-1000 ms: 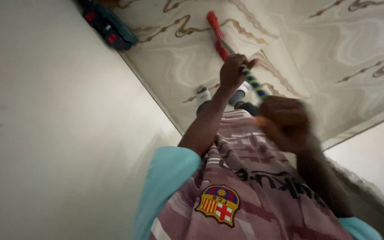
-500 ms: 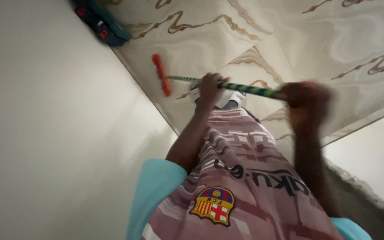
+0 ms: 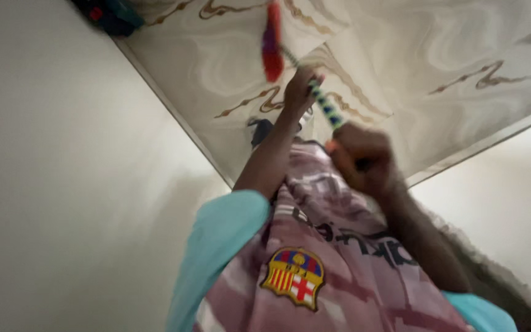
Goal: The person sweeps the floor with a broom and moves several storage cases and a can aside to reach different parts of the floor.
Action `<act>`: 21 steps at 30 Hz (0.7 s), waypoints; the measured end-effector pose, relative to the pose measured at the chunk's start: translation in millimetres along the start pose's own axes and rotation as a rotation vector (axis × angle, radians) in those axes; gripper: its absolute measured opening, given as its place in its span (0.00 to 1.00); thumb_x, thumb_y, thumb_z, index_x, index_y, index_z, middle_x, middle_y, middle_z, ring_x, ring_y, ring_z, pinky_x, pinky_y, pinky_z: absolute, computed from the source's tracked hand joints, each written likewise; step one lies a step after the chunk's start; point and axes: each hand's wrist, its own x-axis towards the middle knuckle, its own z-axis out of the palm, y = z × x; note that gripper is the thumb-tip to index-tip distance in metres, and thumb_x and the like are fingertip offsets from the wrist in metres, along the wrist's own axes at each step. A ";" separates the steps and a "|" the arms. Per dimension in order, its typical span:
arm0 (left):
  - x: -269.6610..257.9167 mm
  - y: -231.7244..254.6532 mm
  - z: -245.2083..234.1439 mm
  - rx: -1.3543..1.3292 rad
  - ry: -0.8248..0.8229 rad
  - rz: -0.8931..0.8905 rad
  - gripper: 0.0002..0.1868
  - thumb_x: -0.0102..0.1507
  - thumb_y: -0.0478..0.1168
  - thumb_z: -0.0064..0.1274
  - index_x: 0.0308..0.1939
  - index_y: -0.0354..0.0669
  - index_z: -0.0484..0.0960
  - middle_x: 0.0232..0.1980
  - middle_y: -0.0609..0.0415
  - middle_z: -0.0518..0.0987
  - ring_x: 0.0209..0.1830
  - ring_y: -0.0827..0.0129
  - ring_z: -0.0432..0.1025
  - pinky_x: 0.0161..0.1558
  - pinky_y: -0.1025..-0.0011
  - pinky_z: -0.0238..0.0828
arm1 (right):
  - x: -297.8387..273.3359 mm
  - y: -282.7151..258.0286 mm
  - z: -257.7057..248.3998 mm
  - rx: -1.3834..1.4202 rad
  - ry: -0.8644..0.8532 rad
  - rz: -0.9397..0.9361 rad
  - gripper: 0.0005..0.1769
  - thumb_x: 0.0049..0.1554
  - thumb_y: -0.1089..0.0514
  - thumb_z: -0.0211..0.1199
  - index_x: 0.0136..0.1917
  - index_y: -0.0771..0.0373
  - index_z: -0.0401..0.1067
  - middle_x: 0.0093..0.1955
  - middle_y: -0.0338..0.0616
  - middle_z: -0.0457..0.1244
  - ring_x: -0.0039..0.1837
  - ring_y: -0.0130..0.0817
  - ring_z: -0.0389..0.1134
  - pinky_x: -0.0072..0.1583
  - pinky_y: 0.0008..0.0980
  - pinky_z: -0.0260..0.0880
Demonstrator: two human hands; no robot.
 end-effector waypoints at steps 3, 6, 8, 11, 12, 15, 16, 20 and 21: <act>34.8 57.9 -5.5 0.006 0.022 0.111 0.22 0.68 0.57 0.52 0.30 0.45 0.74 0.32 0.49 0.74 0.36 0.52 0.72 0.41 0.58 0.70 | -18.1 21.8 -37.6 0.069 0.114 -0.074 0.26 0.68 0.63 0.57 0.29 0.62 0.55 0.29 0.39 0.52 0.31 0.30 0.54 0.41 0.36 0.60; 41.8 125.5 -22.7 0.175 0.044 0.190 0.22 0.65 0.57 0.56 0.27 0.46 0.74 0.30 0.50 0.75 0.34 0.52 0.72 0.40 0.55 0.67 | -54.2 16.3 -92.6 0.567 0.385 0.006 0.33 0.69 0.38 0.54 0.30 0.53 0.47 0.28 0.36 0.43 0.33 0.33 0.44 0.41 0.36 0.54; 31.5 156.1 -43.1 0.235 0.038 0.194 0.22 0.62 0.58 0.58 0.26 0.46 0.75 0.29 0.51 0.76 0.32 0.52 0.72 0.39 0.54 0.66 | -69.2 9.0 -106.4 0.418 0.395 0.016 0.33 0.67 0.37 0.52 0.29 0.52 0.47 0.26 0.35 0.41 0.30 0.32 0.42 0.39 0.35 0.51; 5.4 163.7 -76.5 0.131 0.010 0.222 0.23 0.61 0.58 0.59 0.27 0.44 0.74 0.28 0.51 0.75 0.30 0.54 0.72 0.40 0.55 0.68 | -69.1 -7.4 -124.5 0.064 0.390 0.023 0.33 0.64 0.35 0.48 0.25 0.49 0.44 0.22 0.34 0.37 0.22 0.29 0.37 0.33 0.34 0.43; -5.2 156.8 -84.0 0.162 -0.010 0.146 0.24 0.62 0.58 0.60 0.26 0.44 0.74 0.28 0.49 0.75 0.30 0.52 0.73 0.38 0.54 0.68 | -66.3 -6.2 -119.7 -0.010 0.388 0.029 0.33 0.63 0.34 0.47 0.24 0.48 0.44 0.21 0.34 0.36 0.21 0.29 0.36 0.31 0.34 0.42; -42.4 112.8 -99.2 0.161 -0.055 -0.047 0.24 0.64 0.57 0.60 0.25 0.45 0.75 0.26 0.48 0.76 0.27 0.52 0.73 0.36 0.54 0.69 | -45.6 22.8 -69.8 0.452 0.269 0.024 0.31 0.68 0.36 0.47 0.28 0.50 0.51 0.23 0.37 0.46 0.25 0.33 0.45 0.37 0.38 0.53; -52.1 94.4 -102.0 0.208 -0.072 -0.124 0.24 0.65 0.56 0.60 0.24 0.44 0.75 0.27 0.47 0.76 0.28 0.50 0.73 0.37 0.53 0.68 | -39.2 22.9 -52.2 0.436 0.227 0.003 0.30 0.69 0.37 0.47 0.31 0.56 0.58 0.28 0.46 0.53 0.29 0.38 0.53 0.38 0.39 0.59; -86.6 43.3 -94.3 0.153 0.143 -0.165 0.22 0.68 0.54 0.55 0.27 0.44 0.73 0.31 0.47 0.76 0.35 0.50 0.72 0.40 0.55 0.69 | -12.8 -5.1 22.2 0.426 -0.020 0.007 0.14 0.62 0.61 0.61 0.38 0.74 0.70 0.26 0.37 0.61 0.30 0.30 0.59 0.40 0.41 0.65; -87.8 35.8 -91.5 0.151 0.144 -0.172 0.22 0.68 0.54 0.55 0.27 0.44 0.73 0.31 0.47 0.76 0.35 0.50 0.72 0.40 0.55 0.69 | -7.2 -18.3 29.2 0.252 -0.141 0.048 0.17 0.61 0.63 0.61 0.31 0.68 0.64 0.25 0.38 0.58 0.30 0.32 0.59 0.38 0.40 0.61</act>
